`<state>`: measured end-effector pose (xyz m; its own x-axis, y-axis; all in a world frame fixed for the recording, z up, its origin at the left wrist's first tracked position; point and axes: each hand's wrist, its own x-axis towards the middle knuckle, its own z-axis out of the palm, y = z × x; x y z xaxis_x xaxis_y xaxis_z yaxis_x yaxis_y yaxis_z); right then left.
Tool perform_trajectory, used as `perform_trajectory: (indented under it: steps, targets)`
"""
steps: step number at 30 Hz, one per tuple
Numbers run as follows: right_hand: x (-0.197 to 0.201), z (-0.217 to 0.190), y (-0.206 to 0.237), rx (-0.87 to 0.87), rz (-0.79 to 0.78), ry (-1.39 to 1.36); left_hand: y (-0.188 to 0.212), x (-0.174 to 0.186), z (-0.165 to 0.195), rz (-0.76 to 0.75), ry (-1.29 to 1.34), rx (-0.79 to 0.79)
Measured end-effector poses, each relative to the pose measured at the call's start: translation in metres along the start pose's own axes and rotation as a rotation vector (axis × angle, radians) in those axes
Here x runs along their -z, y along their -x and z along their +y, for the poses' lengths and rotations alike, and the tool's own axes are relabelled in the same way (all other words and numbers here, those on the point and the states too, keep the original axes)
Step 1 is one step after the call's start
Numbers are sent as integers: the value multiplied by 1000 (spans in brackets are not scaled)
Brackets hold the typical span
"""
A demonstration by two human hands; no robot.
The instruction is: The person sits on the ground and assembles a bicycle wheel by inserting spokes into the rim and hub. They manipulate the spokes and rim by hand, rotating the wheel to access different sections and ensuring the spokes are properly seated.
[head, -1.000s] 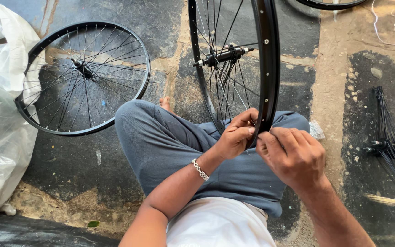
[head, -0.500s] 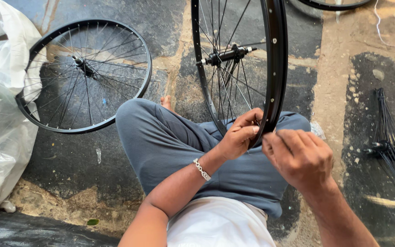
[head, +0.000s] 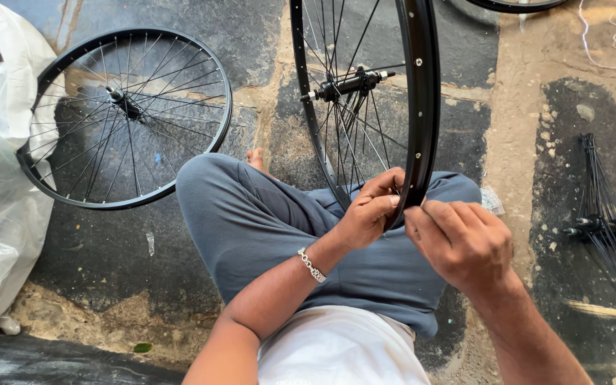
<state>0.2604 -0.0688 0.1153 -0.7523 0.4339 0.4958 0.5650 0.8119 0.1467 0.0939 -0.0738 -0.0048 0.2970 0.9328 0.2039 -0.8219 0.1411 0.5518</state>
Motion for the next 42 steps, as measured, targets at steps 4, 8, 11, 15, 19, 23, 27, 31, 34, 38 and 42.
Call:
perform_trajectory:
  steps: [4,8,11,15,19,23,27,31,34,38,42]
  targets:
    - [1,0,-3,24,26,23,0,-2,0,10,-5,16]
    - [-1,1,-4,18,-39,51,1,-3,1,11,-8,-5]
    - [0,-2,-4,-27,-23,39,0,-2,2,7,-12,7]
    - [4,-7,-7,-2,4,42,1,1,1,12,-3,18]
    - [4,-7,-12,-12,-4,27,4,4,3,28,-58,12]
    - [1,-10,-10,25,-4,16,6,3,6,-5,-62,-10]
    - [-6,-11,-3,-42,-1,34,4,2,8,-1,-53,-1]
    - [-16,-8,0,-3,0,24,7,5,7,-21,-69,-16]
    - [-17,-10,1,-35,-19,33,8,11,5,51,-71,33]
    - [-20,-12,-2,9,10,30,7,17,2,10,-60,-12]
    - [-22,-15,-5,-79,-68,17,10,19,3,45,-70,10]
